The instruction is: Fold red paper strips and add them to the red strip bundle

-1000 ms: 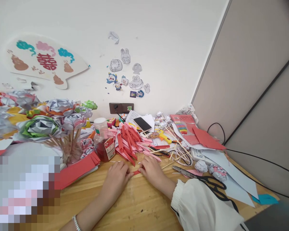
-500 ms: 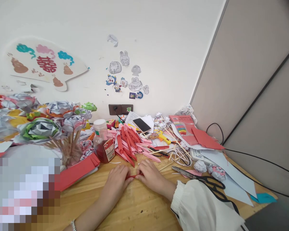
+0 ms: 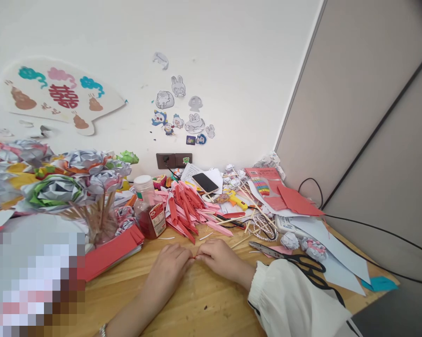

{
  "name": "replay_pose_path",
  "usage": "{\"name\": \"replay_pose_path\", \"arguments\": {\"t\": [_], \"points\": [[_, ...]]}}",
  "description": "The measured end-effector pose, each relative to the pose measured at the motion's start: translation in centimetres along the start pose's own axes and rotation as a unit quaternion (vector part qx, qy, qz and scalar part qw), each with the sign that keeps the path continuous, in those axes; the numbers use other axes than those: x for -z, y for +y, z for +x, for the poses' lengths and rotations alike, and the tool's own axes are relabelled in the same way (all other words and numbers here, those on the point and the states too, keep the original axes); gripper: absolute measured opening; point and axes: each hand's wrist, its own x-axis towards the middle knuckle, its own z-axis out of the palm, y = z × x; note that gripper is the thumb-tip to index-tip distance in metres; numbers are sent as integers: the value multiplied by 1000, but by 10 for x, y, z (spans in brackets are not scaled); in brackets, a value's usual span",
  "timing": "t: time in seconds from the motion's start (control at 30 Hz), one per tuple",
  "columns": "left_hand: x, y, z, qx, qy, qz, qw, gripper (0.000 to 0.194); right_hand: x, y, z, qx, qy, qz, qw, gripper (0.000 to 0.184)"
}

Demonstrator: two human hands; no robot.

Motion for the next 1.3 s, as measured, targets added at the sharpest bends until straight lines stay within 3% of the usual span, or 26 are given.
{"name": "replay_pose_path", "arguments": {"t": [0.17, 0.4, 0.6, 0.83, 1.07, 1.3], "points": [[5, -3, 0, 4, -34, -44, 998, 30, 10, 3, 0, -27, -61, 84, 994, 17], [7, -9, -1, 65, -69, -160, 983, 23, 19, 11, -2, -41, -77, 120, 989, 21], [9, -11, 1, 139, -55, -236, 960, 25, 20, 20, -4, -102, -79, 197, 972, 27], [8, -13, 1, 217, -14, -294, 931, 22, 23, 13, -2, -148, -62, 278, 947, 28], [14, -10, 0, 194, -26, -293, 936, 31, 23, 16, -2, -147, -63, 302, 940, 28], [18, -5, 0, 173, -36, -322, 930, 32, 26, 28, -4, -117, -16, 184, 976, 40]]}}
